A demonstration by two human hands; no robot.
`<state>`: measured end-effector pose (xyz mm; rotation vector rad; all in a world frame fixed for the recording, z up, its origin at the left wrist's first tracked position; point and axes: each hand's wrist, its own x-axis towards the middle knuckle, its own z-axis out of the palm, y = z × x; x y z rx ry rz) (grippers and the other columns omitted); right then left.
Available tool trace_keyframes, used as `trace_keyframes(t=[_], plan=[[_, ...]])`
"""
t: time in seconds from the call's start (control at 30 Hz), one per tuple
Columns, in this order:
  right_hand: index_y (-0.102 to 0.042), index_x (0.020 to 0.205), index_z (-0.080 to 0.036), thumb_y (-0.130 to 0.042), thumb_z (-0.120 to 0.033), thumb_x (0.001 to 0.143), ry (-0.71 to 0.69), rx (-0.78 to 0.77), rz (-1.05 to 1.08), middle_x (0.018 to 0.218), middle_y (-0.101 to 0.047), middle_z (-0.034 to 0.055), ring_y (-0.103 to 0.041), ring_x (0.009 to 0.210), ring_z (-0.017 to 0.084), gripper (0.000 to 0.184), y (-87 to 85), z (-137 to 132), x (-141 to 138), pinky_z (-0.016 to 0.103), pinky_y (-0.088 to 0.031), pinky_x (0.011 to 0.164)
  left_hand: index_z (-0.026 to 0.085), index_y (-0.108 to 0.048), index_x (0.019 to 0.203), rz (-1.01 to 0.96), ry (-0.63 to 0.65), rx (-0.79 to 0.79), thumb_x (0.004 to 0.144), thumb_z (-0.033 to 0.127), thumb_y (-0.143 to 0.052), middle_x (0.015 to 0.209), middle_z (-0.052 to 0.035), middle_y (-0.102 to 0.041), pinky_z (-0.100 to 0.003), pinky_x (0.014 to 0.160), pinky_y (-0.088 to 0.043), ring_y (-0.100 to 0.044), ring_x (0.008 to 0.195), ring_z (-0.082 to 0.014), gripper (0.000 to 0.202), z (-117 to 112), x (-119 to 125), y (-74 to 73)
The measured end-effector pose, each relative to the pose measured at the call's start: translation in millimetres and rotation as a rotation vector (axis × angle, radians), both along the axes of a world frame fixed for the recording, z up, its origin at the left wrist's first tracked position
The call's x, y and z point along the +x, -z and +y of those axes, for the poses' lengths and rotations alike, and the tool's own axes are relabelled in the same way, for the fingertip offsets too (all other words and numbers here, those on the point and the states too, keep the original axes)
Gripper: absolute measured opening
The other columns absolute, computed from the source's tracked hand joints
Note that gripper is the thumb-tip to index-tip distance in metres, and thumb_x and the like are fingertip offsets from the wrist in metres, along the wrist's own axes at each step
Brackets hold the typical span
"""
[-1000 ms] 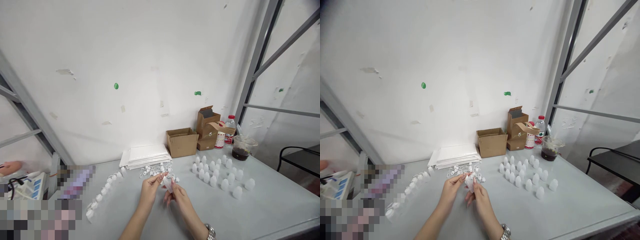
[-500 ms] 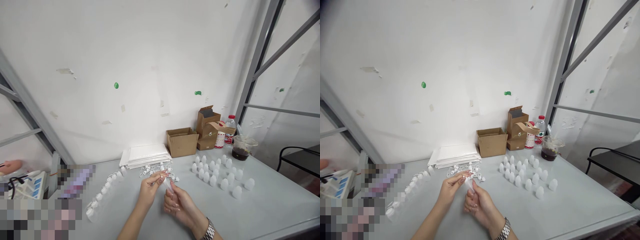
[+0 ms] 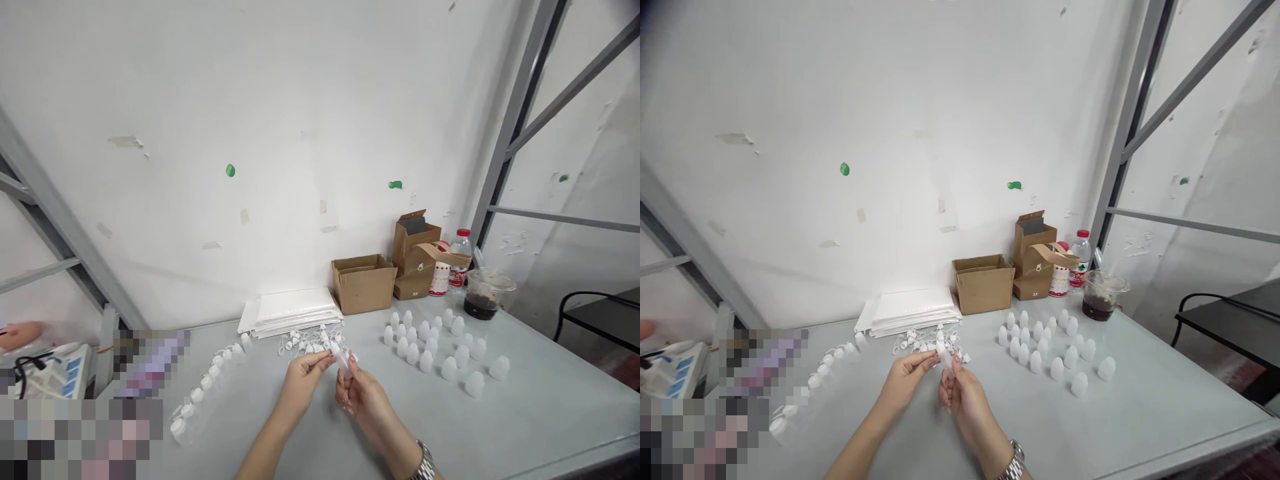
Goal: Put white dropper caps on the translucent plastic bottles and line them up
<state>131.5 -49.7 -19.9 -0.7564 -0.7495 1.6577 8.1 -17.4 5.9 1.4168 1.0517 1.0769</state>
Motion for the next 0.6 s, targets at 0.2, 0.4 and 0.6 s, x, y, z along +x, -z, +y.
trace_keyframes(t=[0.2,0.4,0.6], plan=[[-0.045,0.054,-0.019,-0.051,-0.074,0.056,0.304,0.062,-0.328,0.043,-0.042,-0.0049,-0.037,0.039,0.009,0.055,9.2,5.7,-3.4,0.024,-0.03,0.043,0.023,-0.065,0.101,-0.002,0.033,-0.037,0.069,0.032,-0.059,0.098,-0.0044,-0.069,-0.037,0.092,-0.042,-0.061,0.098,-0.023,0.034,-2.2,-2.7,-1.1],[-0.042,0.057,-0.022,-0.04,-0.068,0.072,0.425,0.156,-0.544,0.051,-0.044,-0.0034,-0.044,0.049,0.013,0.048,8.1,1.1,-3.5,0.026,-0.038,0.052,0.019,-0.065,0.102,-0.052,-0.029,-0.079,0.066,0.032,-0.064,0.078,-0.0072,-0.073,-0.041,0.089,-0.043,-0.066,0.085,-0.0249,0.038,0.7,-6.3,1.0],[-0.044,0.06,-0.021,-0.033,-0.061,0.079,0.39,0.203,-0.644,0.052,-0.044,-0.0027,-0.044,0.052,0.014,0.045,5.2,-4.3,-3.0,0.025,-0.037,0.052,0.014,-0.064,0.099,-0.427,-0.15,-0.225,0.062,0.026,-0.07,0.086,-0.0098,-0.072,-0.039,0.092,-0.043,-0.064,0.092,-0.0235,0.039,6.4,-11.7,-3.4]])
